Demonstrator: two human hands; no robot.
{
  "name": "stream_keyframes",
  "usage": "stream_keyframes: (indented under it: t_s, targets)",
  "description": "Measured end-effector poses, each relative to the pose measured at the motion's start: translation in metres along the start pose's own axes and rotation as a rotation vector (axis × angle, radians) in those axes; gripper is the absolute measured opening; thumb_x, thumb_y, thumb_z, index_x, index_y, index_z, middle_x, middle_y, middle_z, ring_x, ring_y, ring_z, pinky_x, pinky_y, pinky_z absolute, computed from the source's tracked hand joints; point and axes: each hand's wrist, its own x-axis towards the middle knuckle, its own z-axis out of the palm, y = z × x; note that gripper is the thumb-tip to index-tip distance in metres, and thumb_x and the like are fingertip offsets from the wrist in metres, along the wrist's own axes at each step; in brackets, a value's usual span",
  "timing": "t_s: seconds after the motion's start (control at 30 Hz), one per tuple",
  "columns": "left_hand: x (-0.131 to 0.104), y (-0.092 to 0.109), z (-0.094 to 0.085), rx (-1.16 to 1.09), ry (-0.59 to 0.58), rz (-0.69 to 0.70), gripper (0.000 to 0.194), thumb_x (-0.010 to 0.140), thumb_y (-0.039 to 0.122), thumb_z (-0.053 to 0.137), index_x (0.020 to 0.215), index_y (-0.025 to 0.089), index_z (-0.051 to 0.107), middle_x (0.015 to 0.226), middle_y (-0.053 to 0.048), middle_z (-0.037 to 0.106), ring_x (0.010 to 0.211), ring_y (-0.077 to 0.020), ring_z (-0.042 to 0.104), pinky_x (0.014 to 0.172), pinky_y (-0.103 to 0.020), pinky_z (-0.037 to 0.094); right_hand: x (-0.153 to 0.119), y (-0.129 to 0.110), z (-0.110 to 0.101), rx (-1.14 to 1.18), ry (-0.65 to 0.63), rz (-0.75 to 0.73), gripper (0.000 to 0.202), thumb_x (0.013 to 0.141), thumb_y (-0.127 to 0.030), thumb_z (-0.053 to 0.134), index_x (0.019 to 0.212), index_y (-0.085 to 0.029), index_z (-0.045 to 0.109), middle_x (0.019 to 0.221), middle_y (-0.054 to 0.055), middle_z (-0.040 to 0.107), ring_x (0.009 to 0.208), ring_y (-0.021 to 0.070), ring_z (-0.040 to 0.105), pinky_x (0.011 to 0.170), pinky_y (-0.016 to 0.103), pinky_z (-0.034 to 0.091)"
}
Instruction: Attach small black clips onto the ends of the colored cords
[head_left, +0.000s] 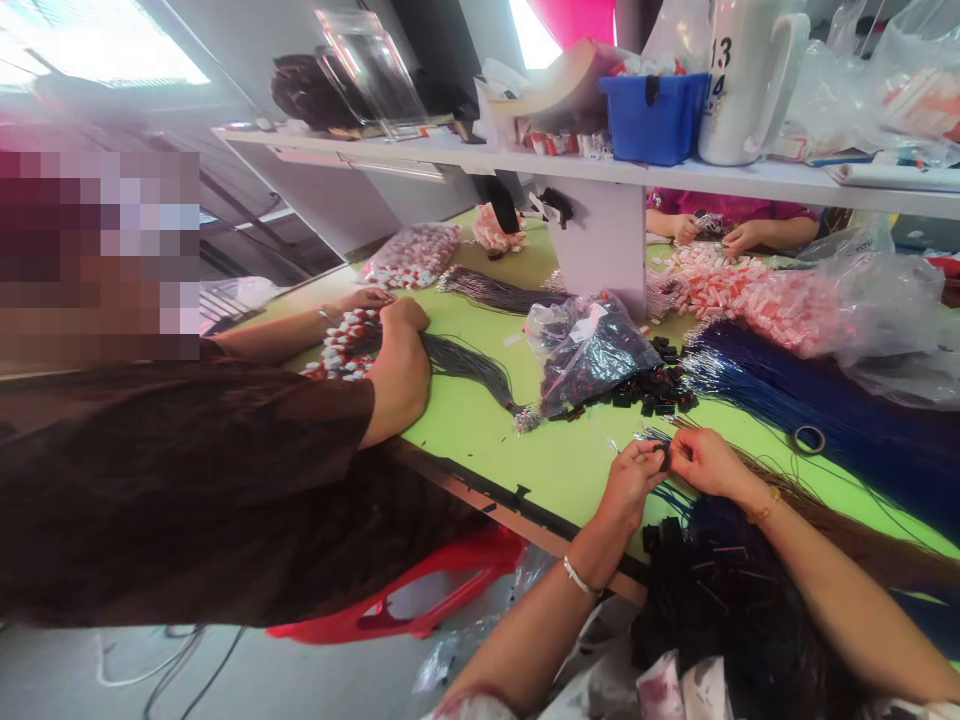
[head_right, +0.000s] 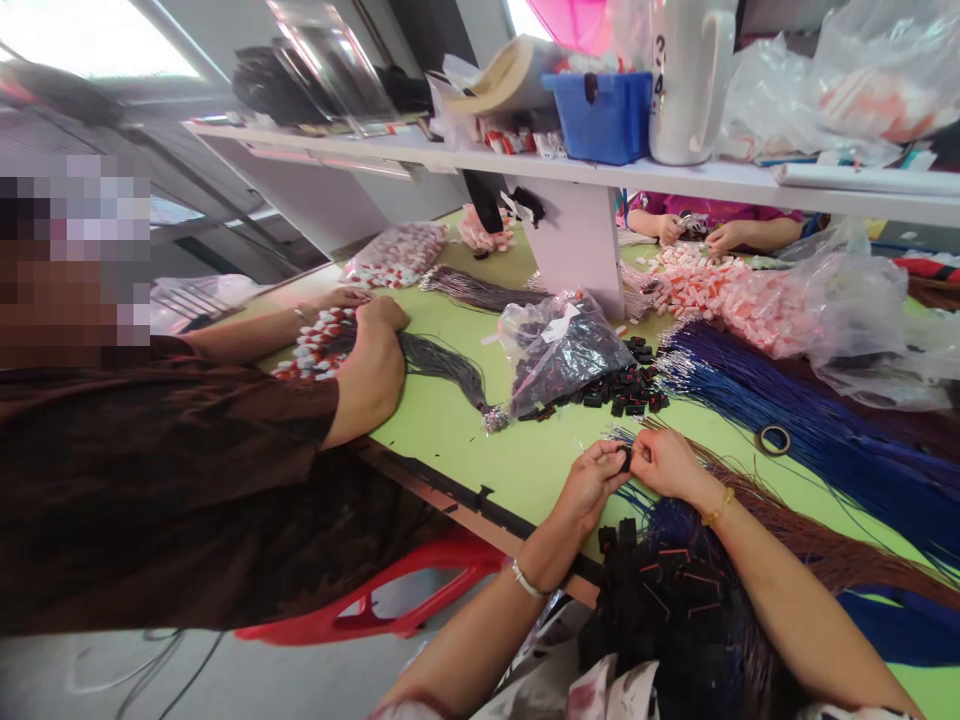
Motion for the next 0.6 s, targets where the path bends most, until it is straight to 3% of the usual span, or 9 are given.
stream_keyframes:
  t_s: [0.13, 0.23, 0.27, 0.33, 0.4, 0.47, 0.53, 0.6]
  targets:
    - [-0.009, 0.002, 0.004, 0.136, -0.002, 0.097, 0.026, 0.063, 0.028, 0.075, 0.081, 0.015, 0.061, 0.072, -0.002, 0.062, 0.067, -0.0132, 0.059, 0.071, -0.031, 0.05, 0.003, 0.006, -0.006, 0.139, -0.008, 0.004, 0.016, 0.078, -0.024, 0.05, 0.067, -0.016, 0.059, 0.059, -0.002, 0.056, 0.052, 0.0089, 0.043, 0.051, 0.02, 0.03]
    - [-0.036, 0.005, 0.018, 0.404, -0.043, 0.423, 0.02, 0.074, 0.028, 0.066, 0.09, 0.017, 0.062, 0.082, -0.005, 0.064, 0.077, -0.0159, 0.06, 0.074, -0.03, 0.049, 0.009, 0.01, -0.018, 0.244, -0.007, 0.051, 0.023, 0.081, -0.03, 0.047, 0.067, -0.015, 0.058, 0.058, -0.001, 0.055, 0.053, 0.0093, 0.044, 0.051, 0.02, 0.032]
    - [-0.048, 0.005, 0.025, 0.529, -0.091, 0.541, 0.018, 0.078, 0.028, 0.062, 0.093, 0.018, 0.063, 0.088, -0.007, 0.065, 0.084, -0.0172, 0.06, 0.078, -0.031, 0.048, 0.012, 0.009, -0.02, 0.234, -0.031, 0.053, 0.023, 0.081, -0.03, 0.048, 0.066, -0.015, 0.057, 0.058, -0.001, 0.055, 0.053, 0.0094, 0.044, 0.051, 0.02, 0.033]
    - [-0.072, 0.003, 0.039, 0.794, -0.305, 0.723, 0.02, 0.082, 0.029, 0.058, 0.098, 0.019, 0.065, 0.095, -0.008, 0.066, 0.091, -0.0188, 0.06, 0.083, -0.033, 0.047, 0.017, 0.003, -0.022, 0.145, -0.14, 0.024, 0.019, 0.077, -0.027, 0.051, 0.065, -0.015, 0.059, 0.059, -0.001, 0.057, 0.054, 0.0096, 0.046, 0.051, 0.02, 0.032]
    - [-0.091, -0.002, 0.052, 0.974, -0.647, 0.829, 0.026, 0.083, 0.033, 0.057, 0.104, 0.019, 0.064, 0.095, -0.008, 0.067, 0.089, -0.0188, 0.061, 0.081, -0.03, 0.048, 0.02, -0.008, -0.016, 0.005, -0.263, -0.001, 0.013, 0.073, -0.023, 0.054, 0.065, -0.015, 0.062, 0.061, 0.0, 0.061, 0.054, 0.0098, 0.047, 0.052, 0.02, 0.032]
    - [-0.1, -0.008, 0.058, 1.066, -0.873, 0.919, 0.033, 0.082, 0.04, 0.058, 0.105, 0.016, 0.064, 0.094, -0.009, 0.069, 0.088, -0.0192, 0.062, 0.081, -0.029, 0.049, 0.022, -0.02, -0.006, -0.142, -0.327, 0.023, 0.01, 0.07, -0.023, 0.058, 0.067, -0.016, 0.065, 0.064, 0.001, 0.064, 0.055, 0.0106, 0.049, 0.052, 0.022, 0.03]
    - [-0.1, -0.009, 0.056, 1.082, -0.922, 0.99, 0.037, 0.081, 0.042, 0.059, 0.105, 0.014, 0.063, 0.094, -0.01, 0.069, 0.089, -0.0196, 0.062, 0.081, -0.029, 0.049, 0.021, -0.029, 0.005, -0.274, -0.319, 0.072, 0.009, 0.068, -0.023, 0.061, 0.069, -0.017, 0.067, 0.068, 0.004, 0.067, 0.058, 0.0128, 0.052, 0.053, 0.023, 0.03]
    - [-0.091, -0.001, 0.047, 1.052, -0.829, 1.025, 0.032, 0.084, 0.037, 0.056, 0.105, 0.014, 0.063, 0.095, -0.01, 0.069, 0.09, -0.0189, 0.062, 0.081, -0.029, 0.049, 0.018, -0.032, 0.015, -0.33, -0.292, 0.098, 0.01, 0.07, -0.019, 0.059, 0.071, -0.017, 0.068, 0.073, 0.006, 0.068, 0.063, 0.015, 0.055, 0.055, 0.024, 0.031]
